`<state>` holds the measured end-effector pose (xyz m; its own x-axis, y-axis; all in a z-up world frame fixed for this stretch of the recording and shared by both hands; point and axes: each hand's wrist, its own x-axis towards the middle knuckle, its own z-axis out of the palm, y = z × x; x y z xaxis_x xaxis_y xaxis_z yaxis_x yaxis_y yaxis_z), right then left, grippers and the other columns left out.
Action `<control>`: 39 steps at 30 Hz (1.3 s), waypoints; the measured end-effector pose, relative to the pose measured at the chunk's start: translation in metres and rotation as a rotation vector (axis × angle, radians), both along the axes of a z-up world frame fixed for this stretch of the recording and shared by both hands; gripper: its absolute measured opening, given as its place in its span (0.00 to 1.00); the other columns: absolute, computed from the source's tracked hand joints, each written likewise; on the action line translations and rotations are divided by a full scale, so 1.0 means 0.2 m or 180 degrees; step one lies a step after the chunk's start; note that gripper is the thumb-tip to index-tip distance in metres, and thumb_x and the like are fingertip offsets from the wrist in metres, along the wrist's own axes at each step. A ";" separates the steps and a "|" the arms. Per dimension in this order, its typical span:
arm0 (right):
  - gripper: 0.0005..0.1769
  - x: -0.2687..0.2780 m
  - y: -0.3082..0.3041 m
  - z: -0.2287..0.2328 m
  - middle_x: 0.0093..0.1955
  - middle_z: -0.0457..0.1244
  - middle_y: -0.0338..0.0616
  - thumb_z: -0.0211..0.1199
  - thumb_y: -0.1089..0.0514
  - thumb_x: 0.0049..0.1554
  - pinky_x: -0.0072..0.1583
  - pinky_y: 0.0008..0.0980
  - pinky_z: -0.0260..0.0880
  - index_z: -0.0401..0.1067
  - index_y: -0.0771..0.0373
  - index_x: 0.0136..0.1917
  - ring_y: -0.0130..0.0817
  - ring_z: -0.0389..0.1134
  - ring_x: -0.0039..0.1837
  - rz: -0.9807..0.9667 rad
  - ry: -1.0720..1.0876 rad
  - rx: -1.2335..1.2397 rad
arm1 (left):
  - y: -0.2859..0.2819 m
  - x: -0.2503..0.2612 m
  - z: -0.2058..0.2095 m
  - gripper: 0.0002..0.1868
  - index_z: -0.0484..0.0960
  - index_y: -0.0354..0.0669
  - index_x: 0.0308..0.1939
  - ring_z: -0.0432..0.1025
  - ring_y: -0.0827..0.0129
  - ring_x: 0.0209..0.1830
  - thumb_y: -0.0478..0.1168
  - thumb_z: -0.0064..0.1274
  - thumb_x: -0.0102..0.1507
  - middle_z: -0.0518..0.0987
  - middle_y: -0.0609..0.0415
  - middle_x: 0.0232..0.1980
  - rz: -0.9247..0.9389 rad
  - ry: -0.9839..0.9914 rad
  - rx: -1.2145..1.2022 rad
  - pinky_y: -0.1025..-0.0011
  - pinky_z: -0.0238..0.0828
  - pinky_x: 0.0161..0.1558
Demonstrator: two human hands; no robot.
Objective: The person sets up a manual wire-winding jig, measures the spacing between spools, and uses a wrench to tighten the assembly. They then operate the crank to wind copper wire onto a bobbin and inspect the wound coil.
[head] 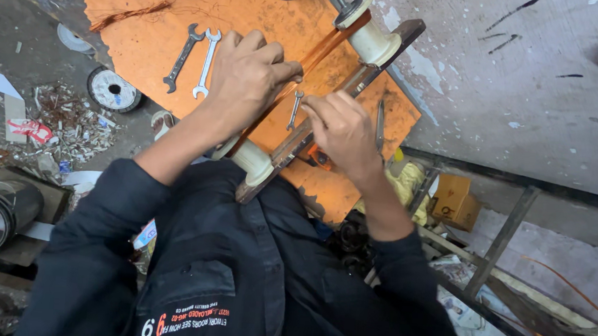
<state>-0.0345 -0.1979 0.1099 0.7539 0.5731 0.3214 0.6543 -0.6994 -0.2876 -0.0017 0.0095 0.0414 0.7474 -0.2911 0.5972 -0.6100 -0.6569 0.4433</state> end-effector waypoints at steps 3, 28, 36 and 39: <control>0.06 -0.06 0.07 -0.11 0.41 0.68 0.47 0.70 0.63 0.58 0.44 0.34 0.70 0.77 0.67 0.48 0.37 0.70 0.41 -0.0555 0.0248 0.0658 | 0.00 0.07 0.00 0.09 0.89 0.60 0.45 0.67 0.67 0.47 0.45 0.59 0.62 0.73 0.64 0.38 -0.0239 -0.0335 0.0374 0.62 0.60 0.49; 0.06 -0.02 0.11 -0.10 0.47 0.71 0.45 0.73 0.61 0.55 0.53 0.38 0.70 0.80 0.63 0.46 0.44 0.69 0.50 -0.1058 0.0144 0.0518 | 0.11 0.10 -0.01 0.07 0.89 0.59 0.41 0.71 0.67 0.39 0.46 0.60 0.60 0.73 0.62 0.34 -0.0498 -0.0308 0.0117 0.66 0.66 0.36; 0.07 -0.06 0.13 -0.07 0.44 0.71 0.45 0.70 0.61 0.58 0.47 0.31 0.70 0.80 0.64 0.50 0.33 0.70 0.44 -0.1487 0.0764 0.1088 | 0.05 0.15 0.06 0.11 0.88 0.53 0.45 0.73 0.65 0.36 0.49 0.64 0.61 0.73 0.59 0.34 -0.0551 -0.0332 -0.0503 0.65 0.70 0.35; 0.10 -0.02 0.10 -0.05 0.48 0.70 0.45 0.66 0.62 0.61 0.49 0.29 0.71 0.78 0.64 0.56 0.30 0.71 0.46 -0.1548 0.0745 0.1423 | 0.12 0.12 0.03 0.07 0.89 0.57 0.40 0.74 0.63 0.31 0.48 0.64 0.60 0.74 0.58 0.30 -0.0926 0.0090 -0.0206 0.63 0.68 0.29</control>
<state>-0.0377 -0.1784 0.1006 0.9693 0.0037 0.2457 0.1828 -0.6789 -0.7111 0.0224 0.0339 0.0481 0.6549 -0.4574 0.6016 -0.7552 -0.4261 0.4982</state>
